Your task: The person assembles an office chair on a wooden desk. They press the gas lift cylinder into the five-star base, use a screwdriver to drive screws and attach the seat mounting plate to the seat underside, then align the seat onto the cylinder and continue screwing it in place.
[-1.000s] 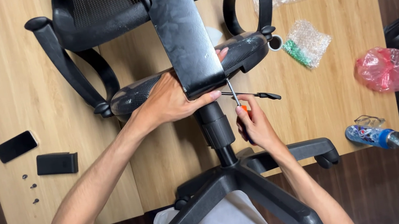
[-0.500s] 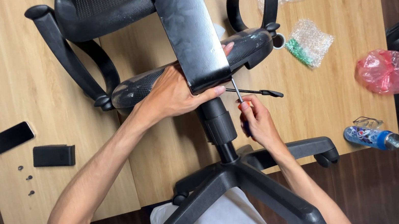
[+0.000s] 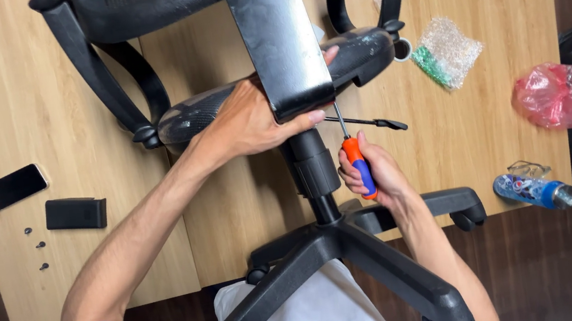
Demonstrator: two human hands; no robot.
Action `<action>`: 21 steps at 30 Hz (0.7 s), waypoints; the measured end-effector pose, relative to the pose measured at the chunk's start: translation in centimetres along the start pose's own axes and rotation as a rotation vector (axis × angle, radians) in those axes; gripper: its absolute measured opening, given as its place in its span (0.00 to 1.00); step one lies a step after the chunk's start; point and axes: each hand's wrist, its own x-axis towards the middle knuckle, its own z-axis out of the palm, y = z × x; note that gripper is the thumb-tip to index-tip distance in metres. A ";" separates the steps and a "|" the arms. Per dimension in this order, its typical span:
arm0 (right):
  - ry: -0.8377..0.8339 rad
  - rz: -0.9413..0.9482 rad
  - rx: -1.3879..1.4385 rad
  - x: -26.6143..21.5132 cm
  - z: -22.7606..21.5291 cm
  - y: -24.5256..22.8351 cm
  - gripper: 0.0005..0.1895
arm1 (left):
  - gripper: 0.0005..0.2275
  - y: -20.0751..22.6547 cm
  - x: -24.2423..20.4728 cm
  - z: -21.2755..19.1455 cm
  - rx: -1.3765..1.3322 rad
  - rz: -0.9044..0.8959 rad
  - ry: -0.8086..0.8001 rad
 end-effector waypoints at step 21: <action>0.151 0.001 -0.369 -1.3 -0.6 0.1 0.09 | 0.35 1.3 -0.9 -0.1 0.056 -0.113 -0.080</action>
